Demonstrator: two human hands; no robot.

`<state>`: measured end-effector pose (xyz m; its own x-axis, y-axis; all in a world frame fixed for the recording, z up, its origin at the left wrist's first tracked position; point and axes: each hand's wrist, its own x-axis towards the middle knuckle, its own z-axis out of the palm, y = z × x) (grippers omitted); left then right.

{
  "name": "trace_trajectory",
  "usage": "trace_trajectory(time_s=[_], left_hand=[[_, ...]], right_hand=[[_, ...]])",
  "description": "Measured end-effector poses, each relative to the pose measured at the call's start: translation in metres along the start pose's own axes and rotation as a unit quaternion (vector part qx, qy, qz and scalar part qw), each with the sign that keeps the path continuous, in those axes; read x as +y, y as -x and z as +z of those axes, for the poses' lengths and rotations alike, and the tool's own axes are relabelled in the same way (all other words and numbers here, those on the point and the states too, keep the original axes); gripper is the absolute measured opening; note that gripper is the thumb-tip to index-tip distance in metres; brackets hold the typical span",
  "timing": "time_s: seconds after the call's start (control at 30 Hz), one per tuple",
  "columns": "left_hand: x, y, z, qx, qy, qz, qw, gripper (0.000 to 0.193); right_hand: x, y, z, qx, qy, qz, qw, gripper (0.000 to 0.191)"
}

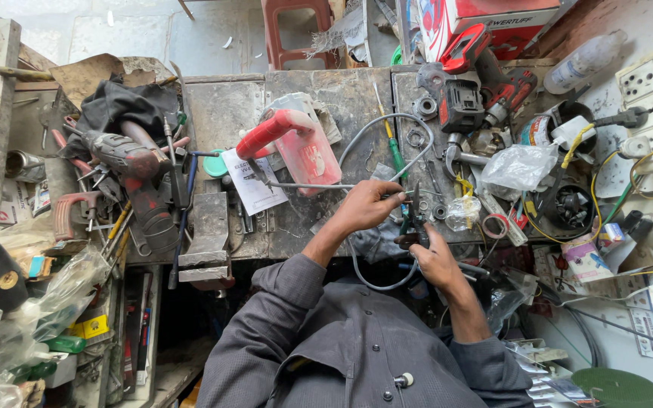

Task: The person rummages through a box of screws on a cluttered workbench, then picks up a cordless drill and handles its red battery pack, working on it with a small hand tool. They then pick up a pink angle grinder, work on its head, and finally handle a hose and small components on the bench.

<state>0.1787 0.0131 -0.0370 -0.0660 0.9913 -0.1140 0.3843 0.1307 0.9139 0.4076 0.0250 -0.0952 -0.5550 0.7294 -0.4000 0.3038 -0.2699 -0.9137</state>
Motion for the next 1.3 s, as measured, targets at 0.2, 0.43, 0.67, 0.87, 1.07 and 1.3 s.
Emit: trace_trajectory(time_s=[0.2, 0.43, 0.67, 0.87, 1.07, 1.3], left_hand=[[-0.002, 0.005, 0.005, -0.015, -0.034, 0.022, 0.999, 0.030], [-0.012, 0.002, 0.009, -0.026, 0.013, 0.026, 0.999, 0.032], [-0.011, 0.001, 0.006, -0.058, -0.002, 0.041, 0.997, 0.032], [-0.007, -0.001, 0.006, -0.076, -0.051, 0.075, 0.993, 0.029], [-0.002, 0.002, 0.005, -0.069, -0.055, 0.092, 0.992, 0.028], [0.008, 0.010, 0.012, 0.032, -0.054, 0.128, 0.990, 0.022]], right_hand=[[-0.006, 0.001, 0.001, 0.000, 0.001, -0.013, 1.000, 0.048], [-0.005, 0.001, 0.001, 0.020, 0.051, -0.027, 0.998, 0.045], [0.001, 0.000, -0.005, 0.037, 0.153, -0.133, 0.979, 0.046], [0.021, -0.005, 0.011, 0.002, -0.167, 0.051, 0.985, 0.017], [0.028, -0.005, 0.022, 0.024, -0.178, 0.054, 0.982, 0.037], [0.020, -0.005, 0.016, 0.030, -0.126, 0.024, 0.991, 0.017]])
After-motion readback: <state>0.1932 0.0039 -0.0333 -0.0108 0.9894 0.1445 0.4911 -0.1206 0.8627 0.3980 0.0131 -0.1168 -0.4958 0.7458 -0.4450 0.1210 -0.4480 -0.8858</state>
